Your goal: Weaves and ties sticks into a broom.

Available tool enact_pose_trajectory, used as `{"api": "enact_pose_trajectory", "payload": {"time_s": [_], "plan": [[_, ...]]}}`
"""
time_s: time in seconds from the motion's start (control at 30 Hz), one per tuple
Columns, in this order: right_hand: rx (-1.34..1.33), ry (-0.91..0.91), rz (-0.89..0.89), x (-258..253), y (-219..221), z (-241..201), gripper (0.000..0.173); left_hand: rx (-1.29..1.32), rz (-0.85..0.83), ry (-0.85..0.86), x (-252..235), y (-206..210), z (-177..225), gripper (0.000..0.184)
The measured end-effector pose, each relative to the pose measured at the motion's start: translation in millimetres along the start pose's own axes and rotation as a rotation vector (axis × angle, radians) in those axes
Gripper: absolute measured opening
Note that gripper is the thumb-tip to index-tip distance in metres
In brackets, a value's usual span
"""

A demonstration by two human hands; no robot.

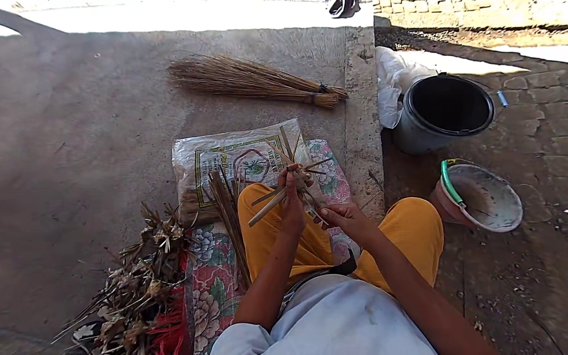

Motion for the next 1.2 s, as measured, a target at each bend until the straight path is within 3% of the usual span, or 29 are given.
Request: {"api": "enact_pose_trajectory", "payload": {"time_s": [0.1, 0.23, 0.37, 0.47, 0.57, 0.67, 0.8, 1.03, 1.2], "plan": [[-0.209, -0.027, 0.103, -1, 0, 1, 0.021, 0.018, -0.030, -0.034, 6, 8, -9, 0.034], [-0.163, 0.060, 0.088, 1, -9, 8, 0.010, 0.080, -0.001, -0.041, 8, 9, -10, 0.031], [0.014, 0.199, -0.079, 4, -1, 20, 0.022, 0.111, 0.018, -0.009, 3, 3, -4, 0.032], [0.011, 0.240, -0.102, 4, 7, 23, 0.035, 0.109, 0.027, 0.026, 0, 0, 2, 0.032], [-0.173, 0.075, -0.010, 2, 5, 14, 0.049, 0.100, 0.037, 0.036, -1, -4, 2, 0.032], [-0.297, -0.075, 0.060, 1, 0, 2, 0.041, 0.088, 0.044, 0.014, 2, -5, -3, 0.033], [-0.326, -0.100, 0.169, -3, -5, -1, 0.022, 0.072, 0.031, -0.047, 9, 4, -14, 0.034], [-0.258, -0.160, 0.280, -2, -11, 0, 0.025, 0.015, -0.047, -0.107, 22, 18, -29, 0.031], [-0.210, -0.171, 0.246, 6, -14, 10, 0.016, 0.089, 0.066, -0.049, 12, 3, -21, 0.023]]}}
Point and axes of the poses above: each hand's wrist, its own x-axis away from the middle knuckle, its own y-axis out of the palm, z = x × y, the point moved 7 cm from there along -x, towards the middle knuckle, and after that the axes turned 10 degrees about -z, right-handed, at the moved point
